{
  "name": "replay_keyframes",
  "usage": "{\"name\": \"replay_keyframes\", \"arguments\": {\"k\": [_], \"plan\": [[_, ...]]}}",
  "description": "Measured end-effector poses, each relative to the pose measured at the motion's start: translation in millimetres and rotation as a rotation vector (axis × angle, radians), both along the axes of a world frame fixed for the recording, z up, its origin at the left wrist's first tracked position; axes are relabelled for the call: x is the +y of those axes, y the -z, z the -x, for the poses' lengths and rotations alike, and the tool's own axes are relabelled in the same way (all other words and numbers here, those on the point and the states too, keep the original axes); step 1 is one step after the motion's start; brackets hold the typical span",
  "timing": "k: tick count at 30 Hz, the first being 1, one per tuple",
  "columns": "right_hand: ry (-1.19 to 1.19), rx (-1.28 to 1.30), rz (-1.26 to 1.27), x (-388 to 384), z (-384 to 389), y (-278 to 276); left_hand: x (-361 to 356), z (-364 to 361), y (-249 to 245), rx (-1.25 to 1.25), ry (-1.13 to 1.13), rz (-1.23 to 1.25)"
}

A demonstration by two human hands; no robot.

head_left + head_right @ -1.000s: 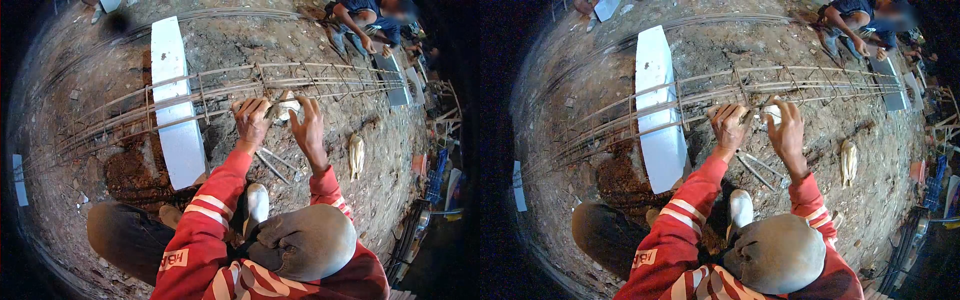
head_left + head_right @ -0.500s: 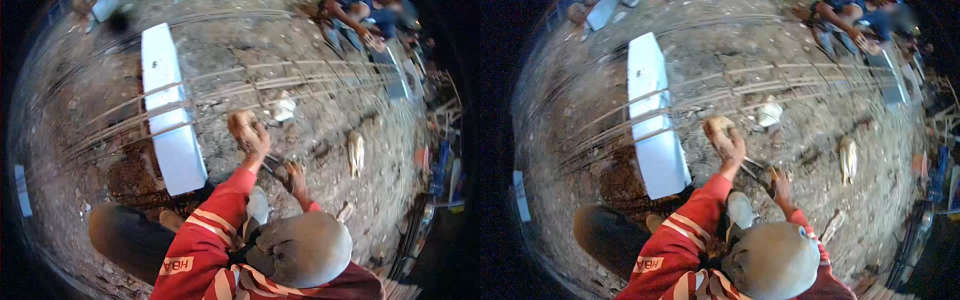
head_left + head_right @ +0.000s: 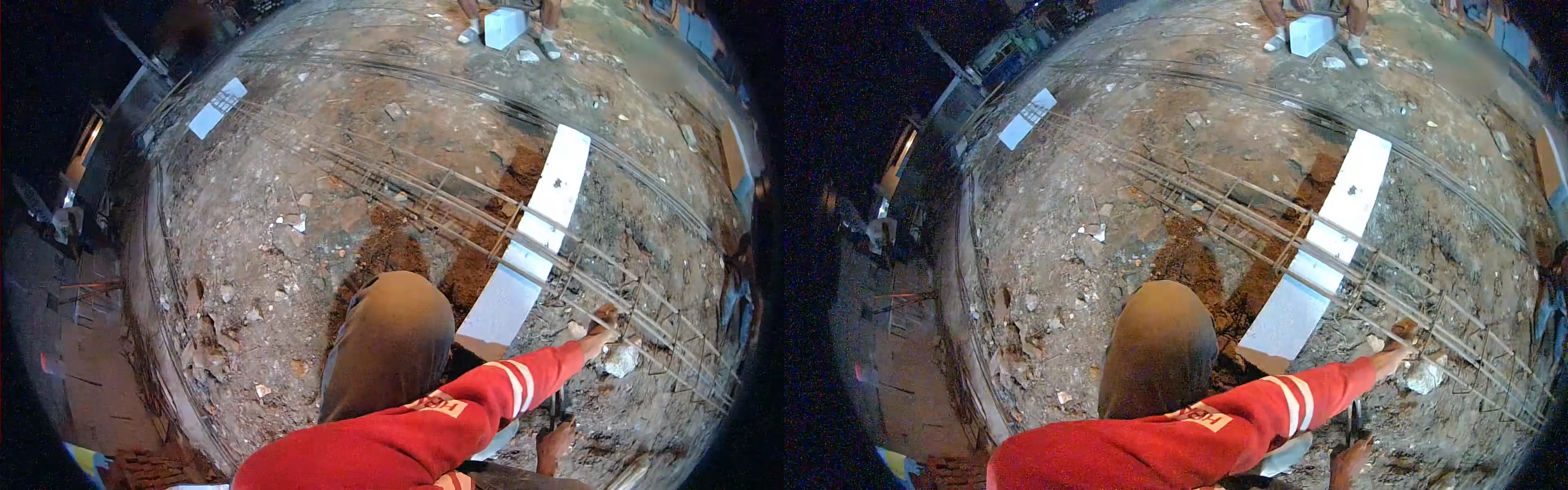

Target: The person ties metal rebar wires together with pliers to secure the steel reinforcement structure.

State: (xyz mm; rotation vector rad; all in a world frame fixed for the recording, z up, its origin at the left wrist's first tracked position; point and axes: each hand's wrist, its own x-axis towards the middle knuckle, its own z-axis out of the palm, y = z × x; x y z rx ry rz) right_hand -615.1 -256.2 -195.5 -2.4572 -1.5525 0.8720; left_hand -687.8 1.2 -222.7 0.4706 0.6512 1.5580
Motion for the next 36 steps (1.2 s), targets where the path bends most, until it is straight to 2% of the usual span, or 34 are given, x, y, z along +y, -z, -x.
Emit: {"name": "replay_keyframes", "arguments": {"k": [1, 2, 4, 5, 7, 8, 9, 11, 12, 13, 15, 18, 20, 22, 27, 29, 36], "plan": [[-0.164, -0.258, -0.151, -14.4, -9.7, 23.4, 3.7, -2.4, 4.1, -0.021, 0.006, -0.007], [-0.146, -0.275, -0.125, -18.0, -9.3, 43.7, 4.1, -2.9, 1.9, -0.052, 0.014, -0.012], [-0.222, -0.250, -0.542, -66.9, -27.5, 63.1, -2.4, 1.9, -7.2, -0.121, 0.041, -0.001], [-0.041, -0.132, -0.277, -68.7, -9.3, 10.7, -3.2, 3.2, -8.4, -0.161, 0.051, 0.003], [0.209, -0.053, 0.006, -60.2, 1.9, -57.9, -2.6, 12.5, -11.1, -0.265, 0.066, 0.014], [0.249, -0.078, 0.027, -74.5, -10.0, -55.5, -4.3, 15.7, -13.8, -0.322, 0.080, 0.026], [0.326, -0.079, -0.052, -94.8, -30.0, -54.1, -5.0, 15.5, -13.3, -0.388, 0.089, 0.038], [0.353, -0.237, -0.307, -86.7, -34.6, -93.0, -2.7, 20.8, -14.5, -0.490, 0.094, 0.051], [0.309, -0.399, -0.456, -64.3, -21.6, -126.3, -3.6, 18.7, -14.8, -0.535, 0.093, 0.059], [0.289, -0.257, -0.543, -59.7, -40.4, -134.6, -1.9, 19.7, -14.4, -0.577, 0.087, 0.063], [0.196, -0.175, -0.523, -34.4, -58.6, -174.4, -2.5, 15.3, -16.0, -0.639, 0.083, 0.065], [0.049, -0.224, -0.289, 18.0, -51.3, -249.4, -1.7, 15.1, -18.5, -0.722, 0.066, 0.064], [0.019, -0.355, -0.264, 37.2, -51.7, -268.0, -1.1, 12.9, -20.9, -0.768, 0.054, 0.062], [-0.318, -0.765, -0.433, 54.4, -34.3, -284.9, 1.4, 13.1, -23.7, -0.805, 0.043, 0.059], [-0.540, -0.865, -0.379, 82.6, -0.1, -286.1, 3.6, 10.3, -25.1, -0.868, 0.033, 0.061], [-0.647, -0.909, -0.286, 94.9, 4.7, -281.0, 3.6, 9.5, -25.9, -0.885, 0.027, 0.062], [-0.750, -0.871, -0.214, 119.3, 7.2, -277.1, 5.5, 12.2, -25.3, -0.935, 0.007, 0.058]]}}
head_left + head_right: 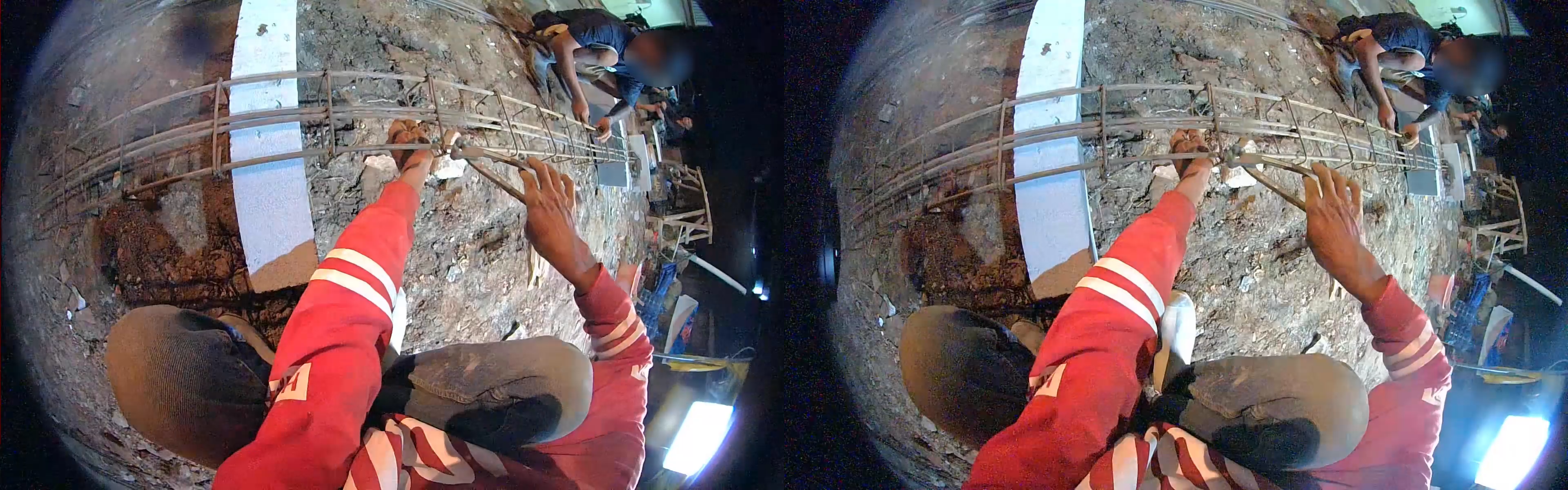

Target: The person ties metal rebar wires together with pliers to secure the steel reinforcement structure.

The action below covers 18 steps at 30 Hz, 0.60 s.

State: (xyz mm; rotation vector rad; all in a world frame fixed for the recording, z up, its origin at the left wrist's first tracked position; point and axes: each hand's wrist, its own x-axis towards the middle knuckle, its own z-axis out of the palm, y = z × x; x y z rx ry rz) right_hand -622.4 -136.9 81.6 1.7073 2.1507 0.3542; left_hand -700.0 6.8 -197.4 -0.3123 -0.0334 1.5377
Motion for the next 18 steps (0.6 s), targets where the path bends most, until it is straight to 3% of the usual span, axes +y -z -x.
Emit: {"name": "replay_keyframes", "arguments": {"k": [7, 9, 18], "plan": [[-0.099, 0.026, 0.026, 8.5, 1.8, -2.5, -2.5, 0.3, 3.7, -0.029, -0.001, 0.013], [0.104, -0.023, 0.184, 9.8, 14.3, -11.6, -3.1, 1.8, 4.5, -0.035, -0.005, 0.013], [0.212, 0.171, 0.231, -0.8, 28.4, -8.7, 0.2, -1.3, 9.9, -0.076, -0.019, 0.003]]}}
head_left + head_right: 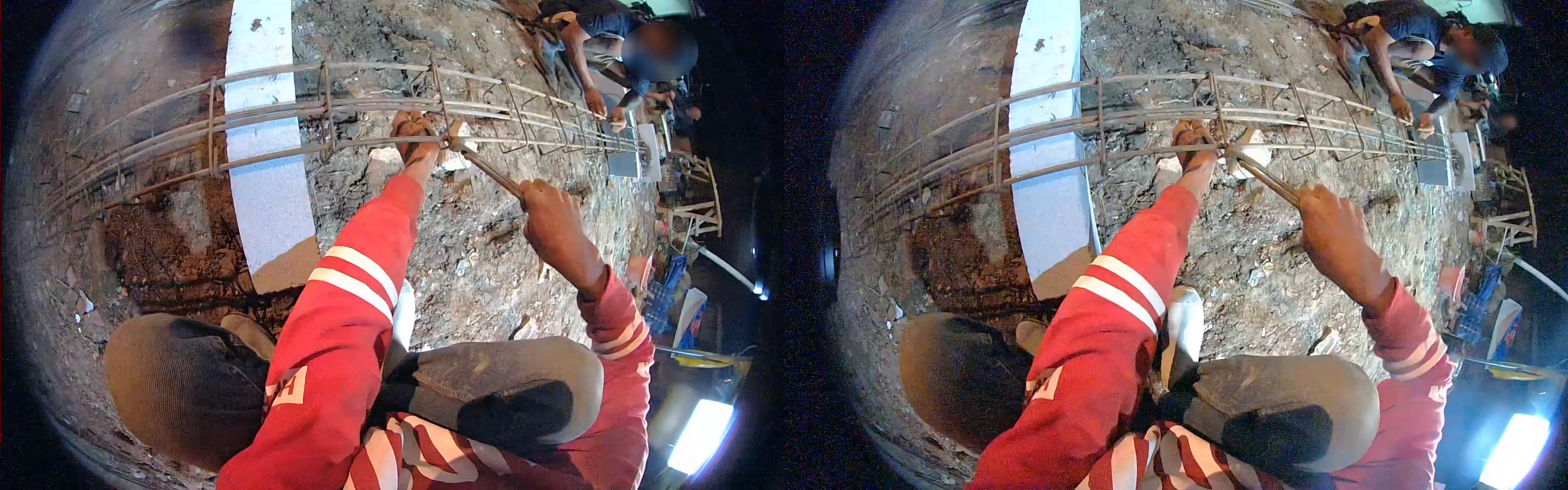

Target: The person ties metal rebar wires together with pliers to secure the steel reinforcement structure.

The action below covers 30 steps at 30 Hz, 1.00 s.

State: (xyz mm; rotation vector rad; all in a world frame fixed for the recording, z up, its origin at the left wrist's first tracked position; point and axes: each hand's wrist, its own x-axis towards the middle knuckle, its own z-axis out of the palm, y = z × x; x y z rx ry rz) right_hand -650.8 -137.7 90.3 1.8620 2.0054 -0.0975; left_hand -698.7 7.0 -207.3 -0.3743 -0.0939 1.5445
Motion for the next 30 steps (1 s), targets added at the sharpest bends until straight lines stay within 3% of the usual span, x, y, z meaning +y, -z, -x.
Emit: {"name": "replay_keyframes", "arguments": {"k": [4, 9, 14, 16, 20, 22, 24, 28, 30], "plan": [[-0.058, 0.089, -0.014, -3.4, -7.4, -2.4, -0.7, -3.0, 7.0, -0.053, -0.039, 0.010], [-0.136, -0.046, -0.109, 3.4, -19.6, 3.3, 4.9, 16.2, -27.7, -0.346, 0.146, 0.385], [0.018, 0.093, 0.055, -5.1, -11.0, 3.5, 7.9, 16.8, -28.2, -0.328, 0.188, 0.390], [0.197, 0.186, 0.039, -23.5, -14.2, 36.5, 7.6, 15.5, -23.2, -0.312, 0.193, 0.366], [0.376, 0.617, -0.379, -61.4, 20.8, 135.8, 4.5, 15.7, -14.4, -0.294, 0.222, 0.337], [0.521, 0.722, -0.451, -53.1, 28.2, 191.7, 2.2, 18.0, -10.9, -0.281, 0.254, 0.329], [0.507, 0.821, -0.608, -43.2, 42.2, 215.8, 1.5, 22.5, -7.7, -0.249, 0.279, 0.313], [0.685, 0.907, -0.568, -56.3, 62.9, 194.6, 2.4, 32.0, -2.3, -0.187, 0.324, 0.283], [0.626, 0.879, -0.513, -64.1, 62.2, 180.1, 4.5, 35.9, -2.2, -0.169, 0.341, 0.267]]}}
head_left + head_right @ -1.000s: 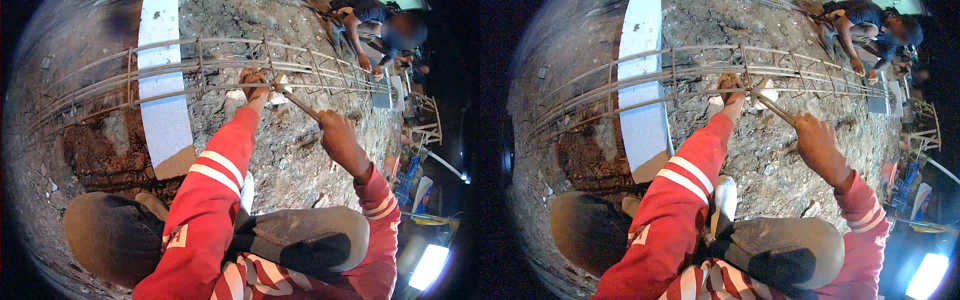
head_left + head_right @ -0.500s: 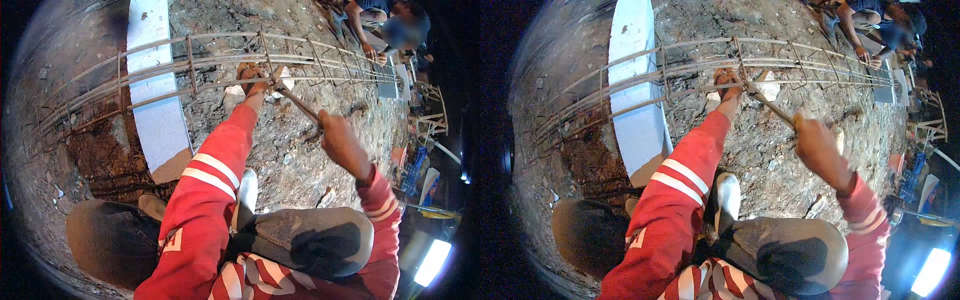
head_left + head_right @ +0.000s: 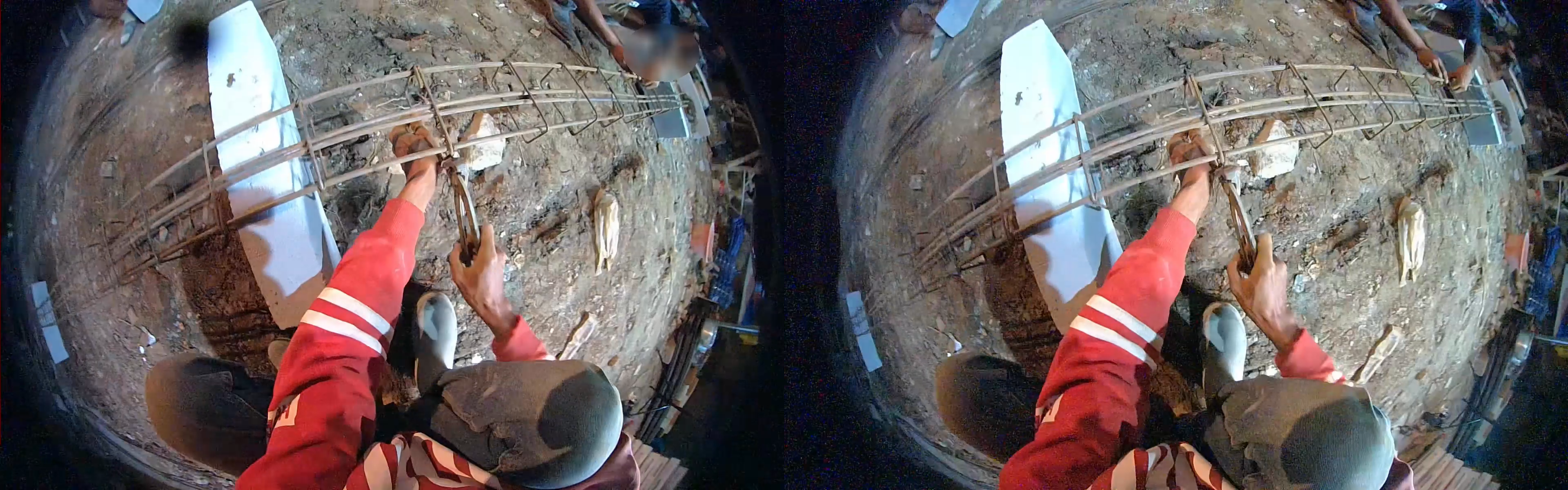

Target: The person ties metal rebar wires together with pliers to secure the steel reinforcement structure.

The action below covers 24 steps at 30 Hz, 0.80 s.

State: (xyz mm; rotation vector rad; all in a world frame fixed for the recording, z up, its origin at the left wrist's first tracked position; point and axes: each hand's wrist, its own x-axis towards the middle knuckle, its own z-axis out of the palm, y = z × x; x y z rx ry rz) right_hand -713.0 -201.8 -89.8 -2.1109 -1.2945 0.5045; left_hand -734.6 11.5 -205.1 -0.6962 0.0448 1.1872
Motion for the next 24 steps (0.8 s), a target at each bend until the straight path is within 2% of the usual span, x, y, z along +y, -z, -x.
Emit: {"name": "replay_keyframes", "arguments": {"k": [3, 5, 6, 7, 10, 12, 13, 14, 15, 16, 18, 20, 21, 23, 24], "plan": [[-0.044, 0.030, 0.018, -2.9, -9.4, -10.5, 1.6, 6.6, 4.3, 0.010, 0.034, -0.017], [-0.047, 0.043, 0.078, -1.4, -17.4, 18.2, 0.3, 12.6, 5.8, 0.003, 0.065, -0.021], [-0.111, 0.042, -0.078, 4.1, -20.6, 36.3, 0.9, 16.4, 5.3, 0.005, 0.082, -0.037], [-0.107, 0.075, -0.057, 7.0, -27.7, 62.4, 3.3, 20.0, 4.1, -0.002, 0.096, -0.050], [-0.056, 0.200, -0.049, 12.8, -13.3, 46.5, 3.0, 31.5, 7.3, -0.038, 0.156, -0.059], [-0.035, 0.290, -0.048, 4.4, 0.0, 10.5, -2.2, 40.2, 11.6, -0.141, 0.205, -0.027], [-0.088, 0.675, 0.049, -5.4, -0.7, 9.0, -4.0, 41.4, 13.6, -0.316, 0.211, 0.055], [-0.144, 1.054, 0.149, -14.0, -6.1, 6.7, -6.7, 45.8, 16.3, -0.609, 0.157, 0.225], [-0.147, 1.049, 0.143, -20.7, -13.1, 6.3, -7.9, 47.2, 17.5, -1.013, 0.068, 0.507], [-0.187, 1.291, 0.139, -22.8, -20.2, 11.5, -9.8, 49.1, 17.0, -1.353, -0.016, 0.766], [-0.293, 1.784, 0.134, -19.9, -27.8, 27.9, -6.4, 51.7, 15.9, -1.635, -0.037, 0.975], [-0.412, 2.286, 0.175, -15.5, -27.1, 40.8, 1.3, 54.0, 13.9, -1.723, -0.041, 1.029], [-0.427, 2.290, 0.180, -11.6, -24.6, 22.4, 5.7, 55.1, 12.0, -1.753, -0.044, 1.051], [-0.126, 1.234, 0.257, -10.7, -29.8, -15.8, 9.2, 57.6, 8.2, -1.788, -0.021, 1.073], [-0.130, 1.232, 0.249, -12.7, -34.1, -16.0, 9.8, 59.1, 6.7, -1.803, -0.011, 1.083]]}}
